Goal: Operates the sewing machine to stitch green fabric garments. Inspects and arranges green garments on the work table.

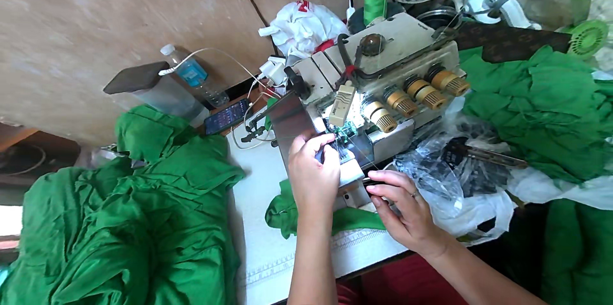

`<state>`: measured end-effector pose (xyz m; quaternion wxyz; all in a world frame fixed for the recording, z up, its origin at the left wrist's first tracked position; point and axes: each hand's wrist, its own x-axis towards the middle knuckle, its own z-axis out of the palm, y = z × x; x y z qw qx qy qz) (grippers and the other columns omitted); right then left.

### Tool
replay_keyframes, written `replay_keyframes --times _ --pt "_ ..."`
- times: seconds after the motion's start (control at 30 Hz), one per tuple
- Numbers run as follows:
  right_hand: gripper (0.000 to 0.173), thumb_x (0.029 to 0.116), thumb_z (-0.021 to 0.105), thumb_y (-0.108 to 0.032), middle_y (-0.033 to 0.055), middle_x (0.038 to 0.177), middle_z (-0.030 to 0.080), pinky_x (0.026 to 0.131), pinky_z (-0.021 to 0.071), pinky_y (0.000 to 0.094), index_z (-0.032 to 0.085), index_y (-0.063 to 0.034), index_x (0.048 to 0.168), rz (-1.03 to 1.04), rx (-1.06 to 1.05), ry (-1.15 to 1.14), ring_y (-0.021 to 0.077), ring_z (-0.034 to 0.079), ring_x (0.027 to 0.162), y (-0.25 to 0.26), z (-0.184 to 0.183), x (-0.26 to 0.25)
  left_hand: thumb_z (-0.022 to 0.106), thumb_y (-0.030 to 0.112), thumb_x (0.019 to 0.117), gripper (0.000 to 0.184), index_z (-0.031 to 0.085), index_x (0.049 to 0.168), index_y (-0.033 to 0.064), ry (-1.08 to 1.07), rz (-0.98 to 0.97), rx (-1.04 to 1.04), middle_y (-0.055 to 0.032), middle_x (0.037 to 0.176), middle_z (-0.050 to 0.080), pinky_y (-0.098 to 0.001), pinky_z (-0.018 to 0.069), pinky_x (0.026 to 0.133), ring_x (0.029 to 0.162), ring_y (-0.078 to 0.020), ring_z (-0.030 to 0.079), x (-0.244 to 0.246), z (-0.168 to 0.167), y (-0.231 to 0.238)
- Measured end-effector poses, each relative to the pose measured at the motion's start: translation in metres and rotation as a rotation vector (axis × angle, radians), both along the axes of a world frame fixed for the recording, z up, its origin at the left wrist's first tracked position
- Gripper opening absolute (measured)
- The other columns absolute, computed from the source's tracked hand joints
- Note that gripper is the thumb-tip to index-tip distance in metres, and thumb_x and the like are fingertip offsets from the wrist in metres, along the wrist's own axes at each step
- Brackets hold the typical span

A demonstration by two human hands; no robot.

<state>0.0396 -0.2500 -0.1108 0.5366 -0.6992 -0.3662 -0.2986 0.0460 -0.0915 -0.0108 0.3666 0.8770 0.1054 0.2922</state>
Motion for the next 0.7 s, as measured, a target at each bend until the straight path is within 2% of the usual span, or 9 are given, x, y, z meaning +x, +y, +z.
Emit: replay_keyframes --times 0.17,0.37,0.47,0.53,0.6,0.63,0.7 --pt "0.015 0.1072 0.05 -0.019 0.0049 0.126 0.06 0.109 0.0462 0.0254 0.058 -0.0118 0.117 -0.01 -0.007 -0.025 0.0118 0.056 0.127 0.0 0.0 0.001 0.069 0.013 0.0885 0.012 0.08 0.093 0.0123 -0.004 -0.003 -0.037 -0.0091 0.112 0.069 -0.0258 0.0555 0.081 0.097 -0.01 0.066 0.002 0.001 0.001" --pt "0.014 0.1071 0.05 -0.018 0.0053 0.128 0.058 0.109 0.0459 0.0254 0.059 -0.0119 0.117 -0.002 -0.012 -0.079 0.0125 0.055 0.128 0.002 0.002 0.0 0.076 0.019 0.0851 0.007 0.08 0.085 0.0129 0.025 0.069 0.029 -0.0059 0.099 0.072 -0.0392 0.0544 0.08 0.091 -0.017 0.068 0.005 0.007 -0.003" --pt "0.015 0.1073 0.05 -0.018 0.0053 0.128 0.058 0.11 0.0449 0.0256 0.059 -0.0116 0.117 0.003 -0.026 -0.093 0.0126 0.054 0.129 0.001 0.004 -0.001 0.076 0.018 0.0857 0.008 0.079 0.083 0.0115 0.011 0.085 0.056 -0.0074 0.096 0.072 -0.0413 0.0545 0.079 0.09 -0.0197 0.068 0.006 0.007 -0.005" --pt "0.015 0.1076 0.049 -0.018 0.0061 0.129 0.058 0.111 0.044 0.0257 0.059 -0.0112 0.117 -0.001 -0.034 -0.112 0.0127 0.053 0.13 0.002 0.008 -0.001 0.075 0.016 0.0857 0.008 0.078 0.083 0.0093 -0.001 0.097 0.073 -0.0087 0.095 0.071 -0.0411 0.0543 0.077 0.087 -0.0206 0.067 0.007 0.006 -0.006" --pt "0.016 0.1078 0.048 -0.018 0.0063 0.13 0.057 0.111 0.0435 0.0261 0.059 -0.0115 0.118 -0.001 -0.043 -0.141 0.0133 0.053 0.131 0.004 0.012 0.001 0.074 0.015 0.0875 0.01 0.076 0.083 0.0058 0.008 0.103 0.059 -0.0113 0.1 0.069 -0.0371 0.0553 0.076 0.087 -0.0191 0.067 0.007 0.007 -0.005" --pt "0.016 0.1078 0.048 -0.018 0.0062 0.13 0.058 0.111 0.0437 0.0263 0.059 -0.0119 0.118 0.0 -0.048 -0.16 0.0136 0.053 0.131 0.005 0.016 0.003 0.072 0.014 0.0898 0.012 0.075 0.085 0.0041 0.016 0.094 0.02 -0.0124 0.103 0.068 -0.0326 0.0566 0.075 0.088 -0.017 0.067 0.006 0.009 -0.002" --pt "0.016 0.1071 0.049 -0.016 0.0068 0.13 0.058 0.111 0.0441 0.0276 0.06 -0.0119 0.118 0.018 -0.054 -0.197 0.0149 0.054 0.13 0.007 0.024 0.007 0.065 0.011 0.095 0.013 0.072 0.092 -0.0009 0.018 0.042 -0.156 -0.0139 0.108 0.065 -0.0305 0.0544 0.077 0.09 -0.0158 0.064 0.001 0.013 0.006"
